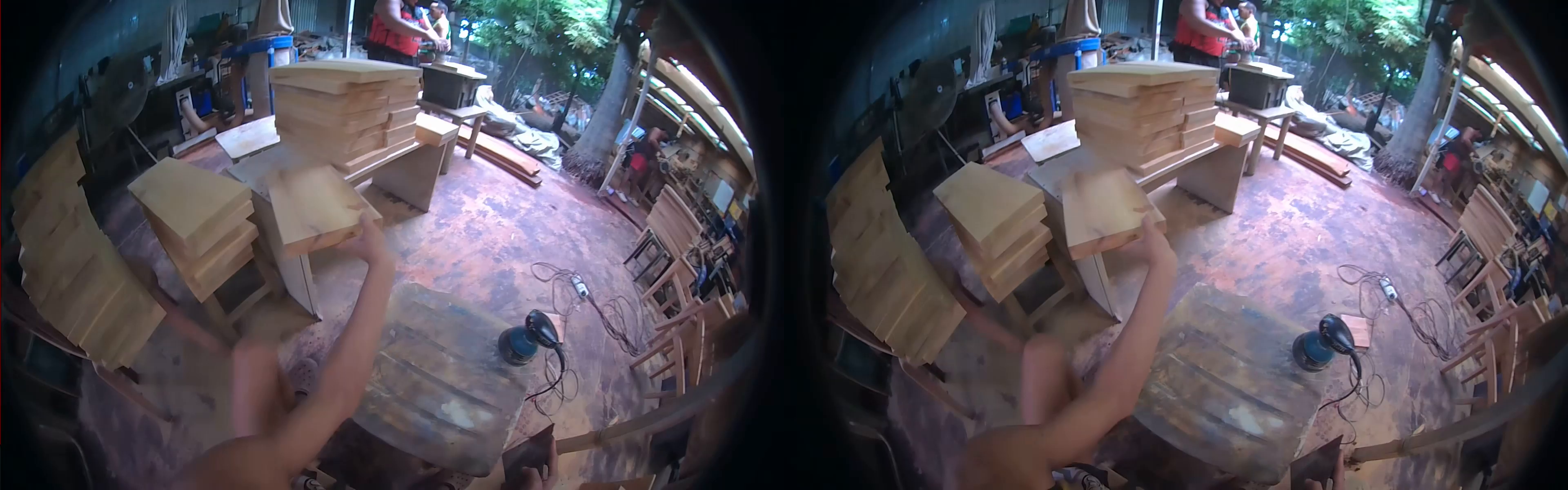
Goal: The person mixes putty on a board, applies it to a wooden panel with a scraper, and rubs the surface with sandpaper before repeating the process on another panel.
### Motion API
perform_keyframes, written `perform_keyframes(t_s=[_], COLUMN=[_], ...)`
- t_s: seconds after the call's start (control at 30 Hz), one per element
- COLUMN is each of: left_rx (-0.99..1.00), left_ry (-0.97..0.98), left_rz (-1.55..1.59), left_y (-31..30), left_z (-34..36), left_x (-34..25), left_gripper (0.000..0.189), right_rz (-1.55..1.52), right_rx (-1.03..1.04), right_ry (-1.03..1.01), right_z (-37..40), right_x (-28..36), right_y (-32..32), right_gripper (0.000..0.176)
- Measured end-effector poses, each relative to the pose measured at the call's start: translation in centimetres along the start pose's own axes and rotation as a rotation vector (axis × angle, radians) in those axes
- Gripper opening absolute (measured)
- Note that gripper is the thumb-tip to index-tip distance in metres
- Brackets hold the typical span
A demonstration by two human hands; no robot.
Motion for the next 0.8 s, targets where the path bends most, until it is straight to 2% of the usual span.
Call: perform_keyframes(t_s=[0.03, 0.1, 0.13, 0.2, 0.23, 0.3, 0.33, 0.4, 0.47, 0.53, 0.6, 0.67, 0.7, 0.73, 0.77, 0.8], left_rx=[-0.007, 0.258, 0.260, 0.410, 0.405, 0.402, 0.398, 0.546, 0.487, 0.351, 0.661, 0.900, 0.906, 1.042, 1.446, 1.360], left_ry=[0.012, -0.031, -0.031, -0.243, -0.243, -0.577, -0.570, -0.681, -0.656, -0.372, -0.384, -0.384, -0.270, -0.177, -0.419, -0.021], left_rz=[-0.014, 0.167, 0.156, 0.165, 0.152, 0.014, 0.009, -0.163, -0.118, -0.337, -0.538, -0.612, -0.616, -0.696, -0.593, -0.929], left_y=[0.5, 3.1, 3.8, 5.5, 5.8, 6.9, 7.7, 9.5, 11.8, 12.0, 13.6, 16.0, 15.6, 14.7, 14.5, 11.3], left_z=[-1.7, -4.2, -5.3, -5.9, -5.8, -6.0, -7.0, -8.7, -11.1, -11.8, -13.4, -15.5, -15.3, -14.7, -17.9, -14.8], left_x=[2.1, 5.5, 6.3, 7.5, 7.0, 9.0, 9.3, 14.0, 17.0, 15.0, 15.8, 18.5, 17.9, 17.2, 22.1, 21.4], left_gripper=[0.070, 0.068, 0.068, 0.067, 0.067, 0.058, 0.058, 0.070, 0.072, 0.064, 0.065, 0.069, 0.066, 0.065, 0.062, 0.059], right_rz=[0.005, 0.028, 0.034, 0.045, 0.054, 0.059, 0.061, 0.069, 0.073, 0.076, 0.082, 0.085, 0.084, 0.271, -0.141, -0.181], right_rx=[-0.004, -0.016, -0.019, -0.033, -0.041, -0.050, -0.052, -0.054, -0.070, -0.088, -0.099, -0.111, -0.119, -0.152, 0.063, -0.207], right_ry=[0.000, -0.002, -0.004, -0.002, -0.002, 0.003, 0.003, -0.004, -0.012, -0.019, -0.035, -0.053, -0.062, -0.121, -0.037, 0.058], right_z=[0.2, 0.5, 0.6, 0.8, 1.0, 1.4, 1.5, 1.5, 2.0, 2.6, 3.3, 4.4, 5.2, 5.5, 5.2, 6.2], right_x=[0.0, 0.3, 0.4, 0.5, 0.6, 0.5, 0.5, 0.7, 0.8, 0.7, 0.7, 0.7, 0.6, 0.9, 2.4, 3.8], right_y=[0.3, 0.6, 0.8, 1.0, 1.0, 1.3, 1.4, 1.2, 1.0, 0.6, 0.0, -0.8, -1.1, -2.7, 1.8, 2.1], right_gripper=[0.076, 0.076, 0.076, 0.076, 0.077, 0.077, 0.077, 0.077, 0.077, 0.077, 0.077, 0.077, 0.077, 0.080, 0.078, 0.076])
Point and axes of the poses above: each hand's wrist, its own z-axis away from the middle knuckle, its own y-axis out of the palm, x = y × z, the point moved 7 cm from there along -z, towards the middle knuckle, and after that the axes turned 13 degrees about -x, right-handed, at the moved point
